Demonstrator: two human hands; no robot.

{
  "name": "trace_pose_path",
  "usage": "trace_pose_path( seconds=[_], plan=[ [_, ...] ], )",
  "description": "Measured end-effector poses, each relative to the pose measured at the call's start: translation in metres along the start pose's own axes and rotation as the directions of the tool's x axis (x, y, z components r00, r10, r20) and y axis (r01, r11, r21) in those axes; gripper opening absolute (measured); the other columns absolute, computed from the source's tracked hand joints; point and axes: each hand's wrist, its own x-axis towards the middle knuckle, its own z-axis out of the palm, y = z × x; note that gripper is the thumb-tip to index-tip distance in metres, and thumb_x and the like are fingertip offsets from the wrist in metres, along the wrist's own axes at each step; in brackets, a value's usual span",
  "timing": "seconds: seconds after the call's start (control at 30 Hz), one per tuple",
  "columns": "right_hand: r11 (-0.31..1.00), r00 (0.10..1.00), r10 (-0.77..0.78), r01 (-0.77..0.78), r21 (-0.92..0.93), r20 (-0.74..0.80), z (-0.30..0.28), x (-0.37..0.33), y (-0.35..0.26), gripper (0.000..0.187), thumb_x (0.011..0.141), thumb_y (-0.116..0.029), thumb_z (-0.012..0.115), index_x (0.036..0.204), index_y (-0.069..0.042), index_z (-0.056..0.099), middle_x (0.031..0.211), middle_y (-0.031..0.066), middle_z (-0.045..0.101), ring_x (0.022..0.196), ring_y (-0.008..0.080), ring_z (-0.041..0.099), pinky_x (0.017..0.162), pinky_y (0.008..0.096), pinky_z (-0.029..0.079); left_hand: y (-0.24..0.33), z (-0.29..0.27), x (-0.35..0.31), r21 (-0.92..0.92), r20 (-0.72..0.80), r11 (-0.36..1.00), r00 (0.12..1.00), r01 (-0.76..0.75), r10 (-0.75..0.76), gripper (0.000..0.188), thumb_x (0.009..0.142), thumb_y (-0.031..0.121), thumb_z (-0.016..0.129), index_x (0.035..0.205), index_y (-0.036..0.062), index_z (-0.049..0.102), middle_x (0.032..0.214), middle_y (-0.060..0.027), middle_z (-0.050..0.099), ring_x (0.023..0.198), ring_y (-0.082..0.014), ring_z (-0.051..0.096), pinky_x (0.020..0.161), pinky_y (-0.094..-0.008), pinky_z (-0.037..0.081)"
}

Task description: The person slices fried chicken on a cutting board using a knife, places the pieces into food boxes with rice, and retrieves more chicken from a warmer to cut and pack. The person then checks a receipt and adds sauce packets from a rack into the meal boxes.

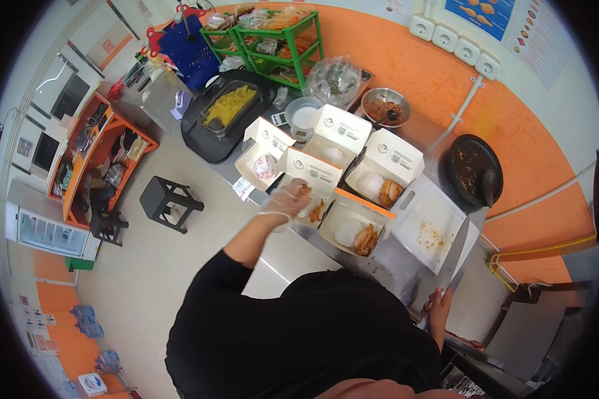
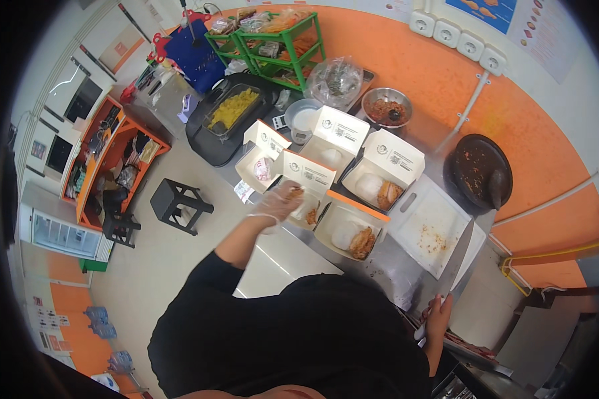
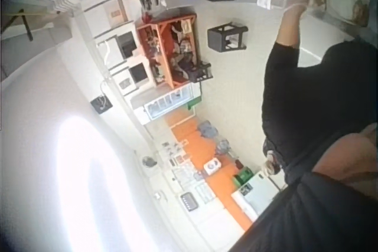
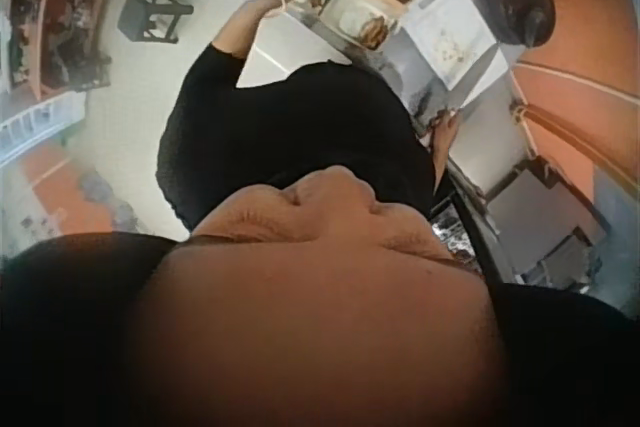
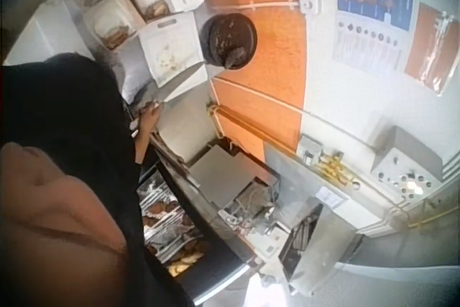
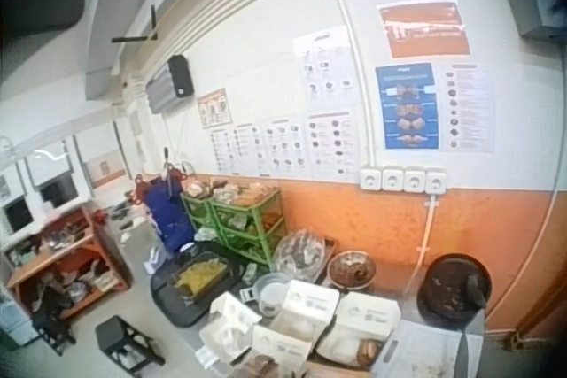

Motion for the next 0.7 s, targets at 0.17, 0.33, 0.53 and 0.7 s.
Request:
trace_pose_path(
  seconds=[0.17, 0.33, 0.53, 0.7],
  plan=[
    [1.0, 1.0, 0.028, -0.028, -0.004, 0.009, 0.014, -0.002, -0.007, 0.018, 0.103, -0.029, 0.046, 0.102, -0.012, 0.039, 0.073, 0.0014, 0.044, 0.045, 0.0103, 0.043, 0.037, 0.0266, 0.035, -0.007, 0.073, 0.007, 0.181, -0.243, 0.982, 0.97, 0.059, -0.014, 0.047, 0.084, 0.037, 0.068, 0.12, 0.0093, 0.053, 0.108, -0.0199, 0.061, 0.102, -0.0399, 0.057, 0.09, -0.0468, 0.046],
    [0.998, 0.997, 0.045, -0.042, -0.052, 0.057, 0.014, -0.007, 0.005, 0.018, 0.103, -0.029, 0.046, 0.103, -0.012, 0.04, 0.073, 0.0015, 0.044, 0.044, 0.0104, 0.043, 0.038, 0.0268, 0.035, -0.021, 0.093, 0.009, 0.328, -0.238, 0.929, 0.937, -0.17, 0.256, 0.053, 0.081, 0.031, 0.07, 0.123, 0.0055, 0.052, 0.115, -0.0204, 0.058, 0.11, -0.0391, 0.054, 0.099, -0.0477, 0.042],
    [0.998, 0.998, 0.056, -0.056, -0.019, 0.015, 0.015, -0.016, 0.014, 0.017, 0.103, -0.029, 0.045, 0.103, -0.012, 0.04, 0.073, 0.0017, 0.044, 0.044, 0.0106, 0.043, 0.036, 0.0269, 0.034, -0.065, 0.07, 0.012, 0.231, -0.107, 0.874, 0.882, -0.427, 0.459, 0.042, 0.083, 0.023, 0.066, 0.119, 0.0054, 0.054, 0.114, -0.0167, 0.061, 0.106, -0.0384, 0.059, 0.092, -0.0451, 0.048],
    [0.999, 0.999, 0.046, -0.046, -0.026, -0.012, 0.011, -0.017, 0.021, 0.017, 0.103, -0.029, 0.045, 0.104, -0.012, 0.041, 0.073, 0.002, 0.045, 0.044, 0.0109, 0.043, 0.036, 0.0269, 0.034, -0.031, 0.048, 0.01, -0.763, 0.468, 0.498, 0.884, 0.413, -0.017, 0.025, 0.091, 0.02, 0.059, 0.109, 0.0029, 0.06, 0.099, -0.0154, 0.065, 0.086, -0.034, 0.064, 0.078, -0.0396, 0.055]
  ],
)
